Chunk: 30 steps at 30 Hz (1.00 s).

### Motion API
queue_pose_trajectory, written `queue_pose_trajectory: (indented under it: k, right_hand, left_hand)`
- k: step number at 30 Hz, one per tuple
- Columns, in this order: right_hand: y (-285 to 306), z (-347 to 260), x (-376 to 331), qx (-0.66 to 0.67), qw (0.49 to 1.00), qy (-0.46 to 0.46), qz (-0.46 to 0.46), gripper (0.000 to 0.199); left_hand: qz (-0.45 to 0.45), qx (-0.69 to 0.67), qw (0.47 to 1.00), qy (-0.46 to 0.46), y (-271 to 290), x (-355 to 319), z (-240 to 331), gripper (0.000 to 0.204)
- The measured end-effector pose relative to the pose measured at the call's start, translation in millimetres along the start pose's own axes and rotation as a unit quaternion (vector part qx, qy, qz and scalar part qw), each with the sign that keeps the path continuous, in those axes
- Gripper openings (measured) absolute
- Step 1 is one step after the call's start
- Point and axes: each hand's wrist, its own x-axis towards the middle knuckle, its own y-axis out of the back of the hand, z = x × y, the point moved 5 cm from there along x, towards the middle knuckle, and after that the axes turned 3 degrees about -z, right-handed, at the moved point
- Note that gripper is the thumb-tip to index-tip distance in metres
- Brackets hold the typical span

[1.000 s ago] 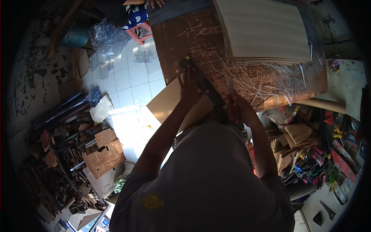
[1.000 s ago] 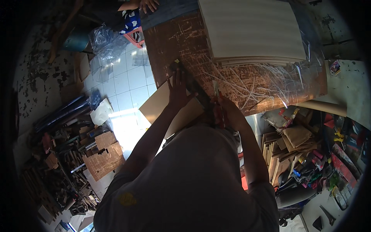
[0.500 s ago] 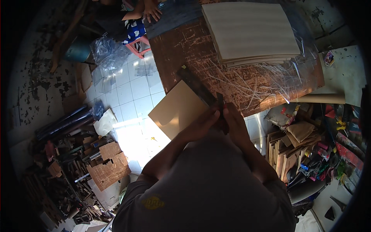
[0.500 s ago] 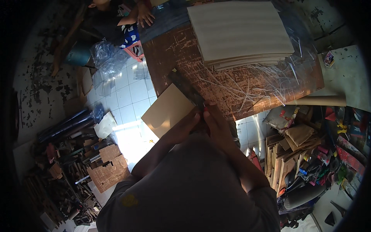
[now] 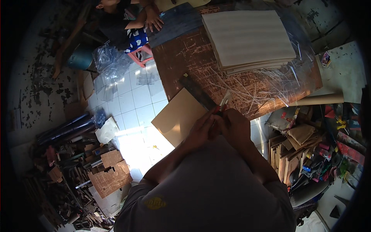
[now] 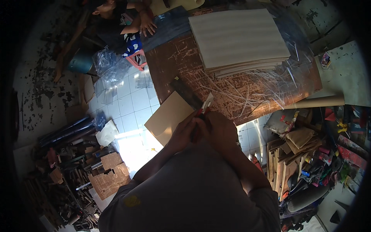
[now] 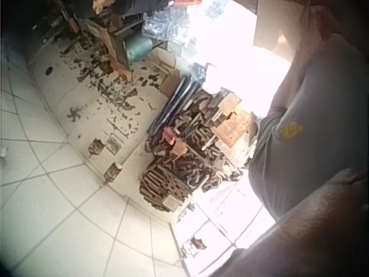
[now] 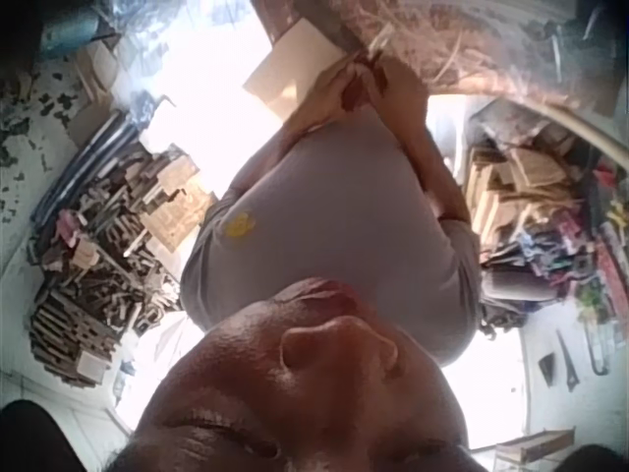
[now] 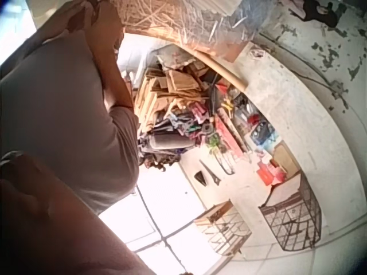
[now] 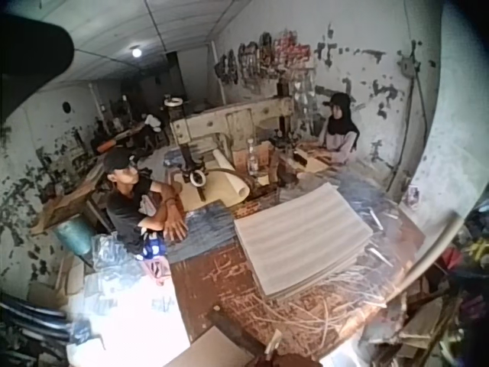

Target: The person uses a utility knife and a metal ruler to cut rectangular pieces from white foam sheets on a work table, placing the finished pieces into a stack.

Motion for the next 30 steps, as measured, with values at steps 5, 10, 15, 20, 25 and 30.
queue_pose_trajectory:
  k: [5, 10, 15, 20, 25, 30]
  right_hand:
    - [0.9, -11.5, 6.7, -0.033, 0.999, 0.026, -0.034, 0.035]
    - [3.2, -21.5, 8.3, -0.036, 0.996, 0.074, -0.017, 0.034]
    - [2.6, -24.4, 10.1, -0.032, 0.996, 0.078, -0.022, 0.034]
    - [2.6, -26.6, 10.5, -0.033, 0.996, 0.083, -0.017, 0.034]
    - [0.7, -23.7, 9.9, -0.049, 0.996, 0.057, -0.045, 0.033]
    - [-7.5, -14.6, 15.9, -0.043, 0.994, 0.076, -0.065, 0.029]
  left_hand:
    - [0.011, -0.015, 1.0, -0.002, 7.0, -2.1, -3.2, 0.052]
    - [-0.011, -0.037, 0.999, 0.0, 8.4, -7.2, 8.5, 0.051]
    - [-0.014, -0.035, 0.999, 0.004, 9.2, -9.4, 13.5, 0.051]
    - [-0.012, -0.042, 0.999, 0.005, 10.6, -9.4, 7.8, 0.052]
    - [-0.081, -0.188, 0.976, -0.079, 8.1, -7.6, 4.7, 0.059]
    - [0.002, -0.032, 0.999, -0.005, 9.7, -2.8, -9.7, 0.062]
